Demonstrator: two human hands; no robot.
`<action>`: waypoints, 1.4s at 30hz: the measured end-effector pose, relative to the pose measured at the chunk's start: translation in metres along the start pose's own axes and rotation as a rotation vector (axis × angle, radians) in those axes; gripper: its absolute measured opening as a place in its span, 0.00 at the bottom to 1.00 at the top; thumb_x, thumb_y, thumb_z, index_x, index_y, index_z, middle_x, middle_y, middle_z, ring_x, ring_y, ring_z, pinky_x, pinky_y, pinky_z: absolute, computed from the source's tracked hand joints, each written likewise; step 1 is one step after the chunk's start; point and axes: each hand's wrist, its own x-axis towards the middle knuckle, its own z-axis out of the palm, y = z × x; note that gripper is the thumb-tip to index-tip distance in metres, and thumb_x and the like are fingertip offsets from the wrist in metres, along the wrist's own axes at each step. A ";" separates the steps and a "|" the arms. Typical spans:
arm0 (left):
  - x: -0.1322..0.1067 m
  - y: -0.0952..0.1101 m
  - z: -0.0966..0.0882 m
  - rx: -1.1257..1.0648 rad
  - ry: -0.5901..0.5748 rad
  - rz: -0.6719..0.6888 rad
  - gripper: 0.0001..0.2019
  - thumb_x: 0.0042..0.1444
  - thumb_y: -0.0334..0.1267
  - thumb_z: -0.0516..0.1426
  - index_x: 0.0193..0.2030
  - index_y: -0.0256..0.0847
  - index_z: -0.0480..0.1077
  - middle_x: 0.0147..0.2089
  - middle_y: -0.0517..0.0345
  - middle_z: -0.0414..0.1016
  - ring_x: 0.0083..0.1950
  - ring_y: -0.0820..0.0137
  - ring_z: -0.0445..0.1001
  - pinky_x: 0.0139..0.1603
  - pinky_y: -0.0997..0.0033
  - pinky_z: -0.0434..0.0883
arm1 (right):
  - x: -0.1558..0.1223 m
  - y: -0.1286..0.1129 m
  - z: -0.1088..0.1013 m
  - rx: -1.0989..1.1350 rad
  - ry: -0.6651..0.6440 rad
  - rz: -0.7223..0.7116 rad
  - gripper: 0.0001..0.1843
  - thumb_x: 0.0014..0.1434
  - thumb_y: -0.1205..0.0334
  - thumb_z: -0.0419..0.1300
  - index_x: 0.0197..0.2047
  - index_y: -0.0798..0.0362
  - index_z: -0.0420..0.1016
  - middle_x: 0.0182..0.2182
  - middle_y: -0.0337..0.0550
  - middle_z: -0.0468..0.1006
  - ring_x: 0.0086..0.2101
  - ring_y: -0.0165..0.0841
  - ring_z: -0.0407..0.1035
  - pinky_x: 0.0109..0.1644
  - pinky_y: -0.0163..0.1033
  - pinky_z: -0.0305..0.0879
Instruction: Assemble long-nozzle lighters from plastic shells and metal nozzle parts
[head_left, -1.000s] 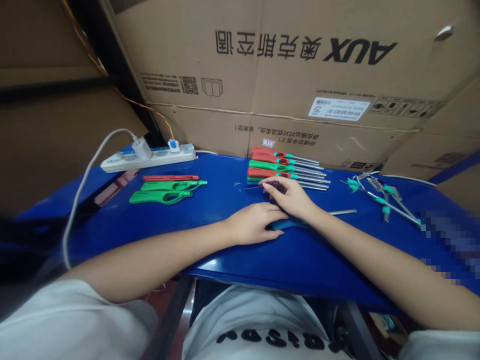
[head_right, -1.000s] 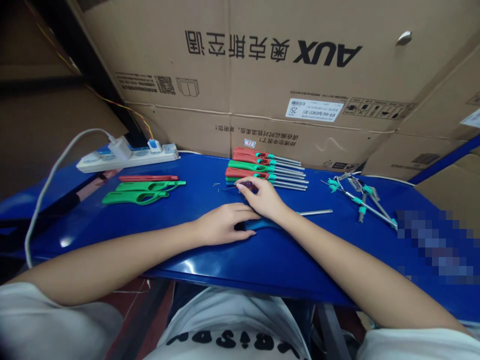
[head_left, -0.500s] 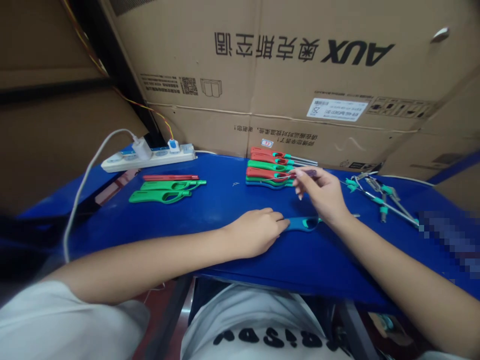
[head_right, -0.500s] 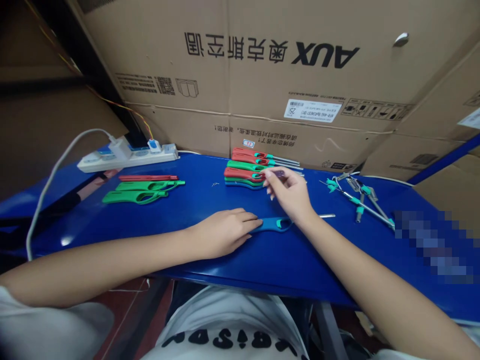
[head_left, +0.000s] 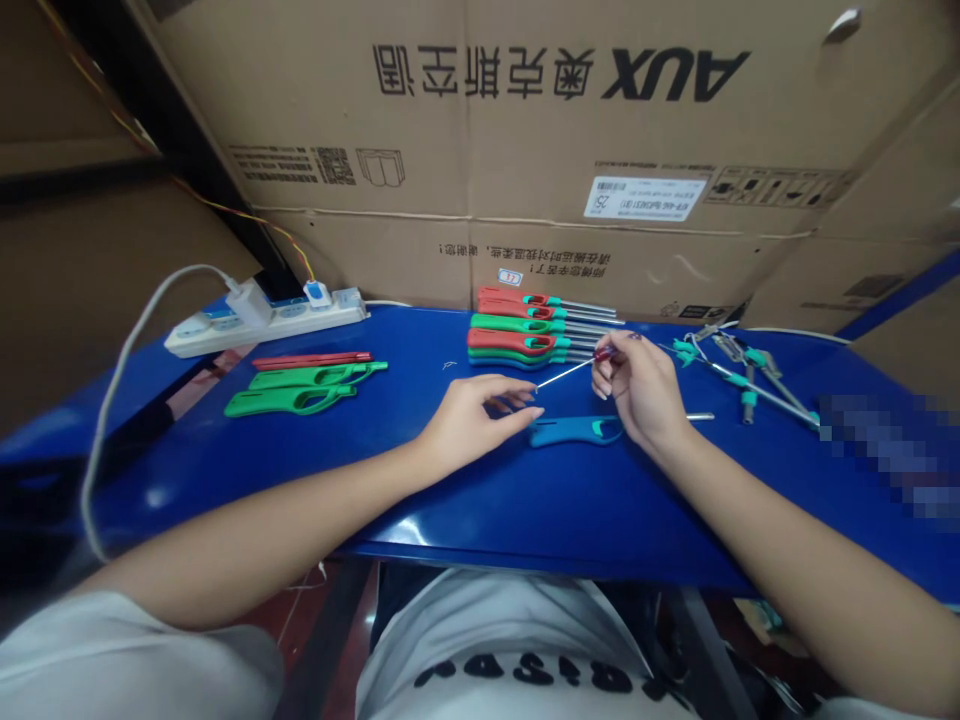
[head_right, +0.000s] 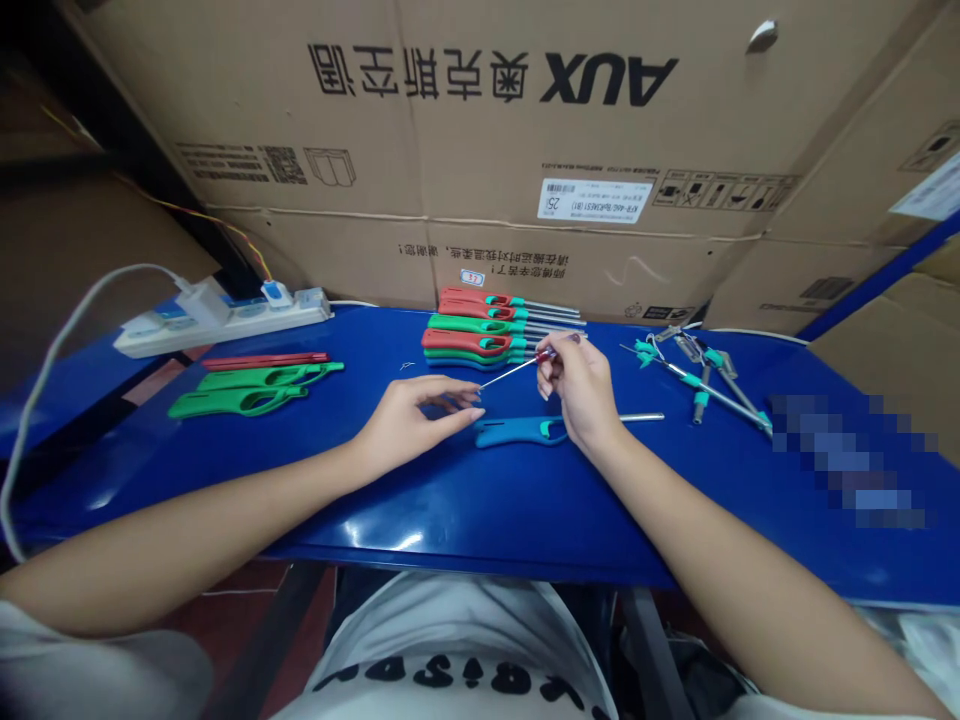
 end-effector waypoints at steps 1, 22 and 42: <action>0.000 0.000 0.001 -0.024 0.022 -0.023 0.15 0.55 0.41 0.67 0.47 0.36 0.80 0.41 0.51 0.84 0.39 0.68 0.82 0.41 0.72 0.79 | -0.001 0.001 0.001 0.004 -0.011 0.004 0.11 0.54 0.55 0.65 0.27 0.52 0.72 0.17 0.32 0.64 0.16 0.25 0.59 0.19 0.32 0.55; -0.002 0.004 0.000 0.028 0.025 0.123 0.04 0.58 0.36 0.66 0.35 0.39 0.82 0.36 0.56 0.84 0.35 0.71 0.81 0.37 0.75 0.74 | -0.008 0.002 0.006 0.051 -0.031 -0.021 0.10 0.56 0.58 0.63 0.26 0.52 0.72 0.15 0.31 0.62 0.15 0.25 0.58 0.19 0.32 0.53; -0.004 0.001 -0.002 0.102 -0.060 0.154 0.06 0.60 0.39 0.64 0.37 0.39 0.82 0.36 0.54 0.83 0.33 0.71 0.78 0.35 0.73 0.74 | -0.018 -0.005 0.007 -0.248 -0.047 -0.236 0.16 0.61 0.50 0.65 0.28 0.50 0.72 0.18 0.33 0.67 0.18 0.25 0.60 0.20 0.33 0.57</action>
